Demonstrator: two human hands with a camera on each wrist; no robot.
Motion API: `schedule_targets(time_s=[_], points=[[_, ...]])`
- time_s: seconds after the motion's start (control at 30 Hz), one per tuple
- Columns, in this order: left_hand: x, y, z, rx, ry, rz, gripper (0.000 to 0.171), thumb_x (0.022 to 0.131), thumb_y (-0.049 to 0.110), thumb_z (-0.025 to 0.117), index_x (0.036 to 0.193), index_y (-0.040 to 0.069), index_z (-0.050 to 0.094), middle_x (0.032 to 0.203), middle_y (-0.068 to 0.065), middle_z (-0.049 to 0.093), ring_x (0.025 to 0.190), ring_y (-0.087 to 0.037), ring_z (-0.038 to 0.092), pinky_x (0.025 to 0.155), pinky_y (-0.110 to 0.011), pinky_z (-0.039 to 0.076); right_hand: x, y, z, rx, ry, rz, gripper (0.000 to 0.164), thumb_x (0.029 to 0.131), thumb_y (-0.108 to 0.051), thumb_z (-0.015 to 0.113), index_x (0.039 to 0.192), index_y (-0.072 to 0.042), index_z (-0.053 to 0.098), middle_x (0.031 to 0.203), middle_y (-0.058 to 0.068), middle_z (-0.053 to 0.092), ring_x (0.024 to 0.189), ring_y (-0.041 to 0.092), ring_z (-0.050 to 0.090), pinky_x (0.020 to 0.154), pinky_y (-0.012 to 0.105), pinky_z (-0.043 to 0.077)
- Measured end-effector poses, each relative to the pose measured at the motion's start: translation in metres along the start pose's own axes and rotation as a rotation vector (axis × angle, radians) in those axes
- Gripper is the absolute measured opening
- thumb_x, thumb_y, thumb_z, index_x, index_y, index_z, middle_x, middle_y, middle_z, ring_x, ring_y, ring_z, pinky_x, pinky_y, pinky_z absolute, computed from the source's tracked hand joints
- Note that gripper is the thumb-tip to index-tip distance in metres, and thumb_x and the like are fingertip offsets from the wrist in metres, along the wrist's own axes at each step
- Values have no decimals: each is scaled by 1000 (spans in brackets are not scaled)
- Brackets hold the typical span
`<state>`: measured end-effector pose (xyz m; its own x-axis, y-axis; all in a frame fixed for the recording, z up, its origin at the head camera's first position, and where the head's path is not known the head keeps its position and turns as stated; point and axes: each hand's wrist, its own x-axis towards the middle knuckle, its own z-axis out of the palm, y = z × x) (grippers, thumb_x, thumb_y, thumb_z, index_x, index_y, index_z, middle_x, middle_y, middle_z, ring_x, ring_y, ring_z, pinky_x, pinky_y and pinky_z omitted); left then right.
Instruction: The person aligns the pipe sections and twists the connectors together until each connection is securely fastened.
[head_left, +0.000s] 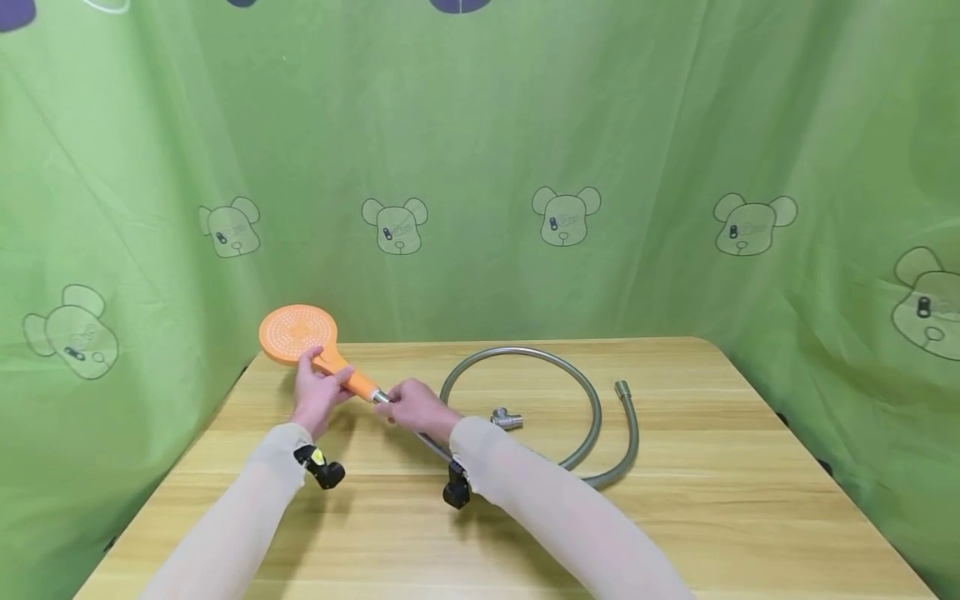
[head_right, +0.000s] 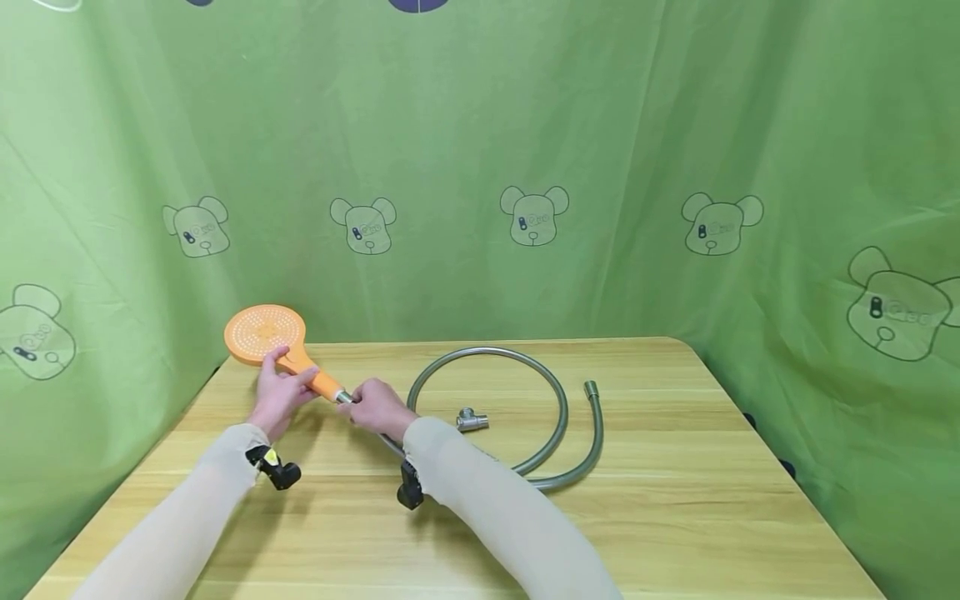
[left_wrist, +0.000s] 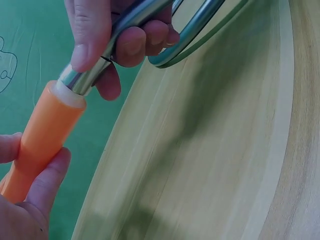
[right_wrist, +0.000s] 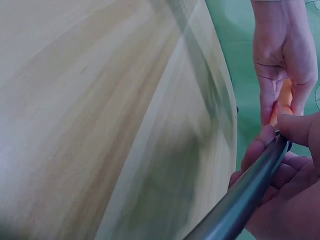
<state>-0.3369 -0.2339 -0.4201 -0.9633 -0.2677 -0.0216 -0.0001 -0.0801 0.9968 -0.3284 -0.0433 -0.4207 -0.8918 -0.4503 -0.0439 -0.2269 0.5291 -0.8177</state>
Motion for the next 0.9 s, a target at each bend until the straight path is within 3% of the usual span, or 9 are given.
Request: schedule_targets(time_s=[0.13,0.37,0.63,0.9], points=[[-1,0,0,1,-3,4,81,96,-1,62,159,19,15,118,-16,45,86,-19,67,87,-33,61,-1,1,1,7,-1,-11,28,97,-25,67,99,2,74,88,19,71,58,10,46,49,20,36],[-2,-2,0,-10,-4,0,81,97,-1,61,159,18,13,119,-18,46,82,-14,67,87,-32,61,-2,5,3,160,31,16,24,92,-20,73,104,-5,58,82,10,71,75,23,69,60,23,48],[-4,-2,0,-14,5,13,79,96,-3,60,158,16,14,119,-20,47,80,-12,68,85,-31,62,0,3,5,131,67,31,18,92,-21,73,91,-8,60,73,4,70,69,17,66,64,26,50],[-4,-5,0,-51,12,22,77,96,-5,59,156,13,14,116,-20,49,76,-11,68,78,-29,63,-3,0,3,112,24,23,29,99,-25,63,99,3,71,78,13,73,67,16,62,62,24,46]])
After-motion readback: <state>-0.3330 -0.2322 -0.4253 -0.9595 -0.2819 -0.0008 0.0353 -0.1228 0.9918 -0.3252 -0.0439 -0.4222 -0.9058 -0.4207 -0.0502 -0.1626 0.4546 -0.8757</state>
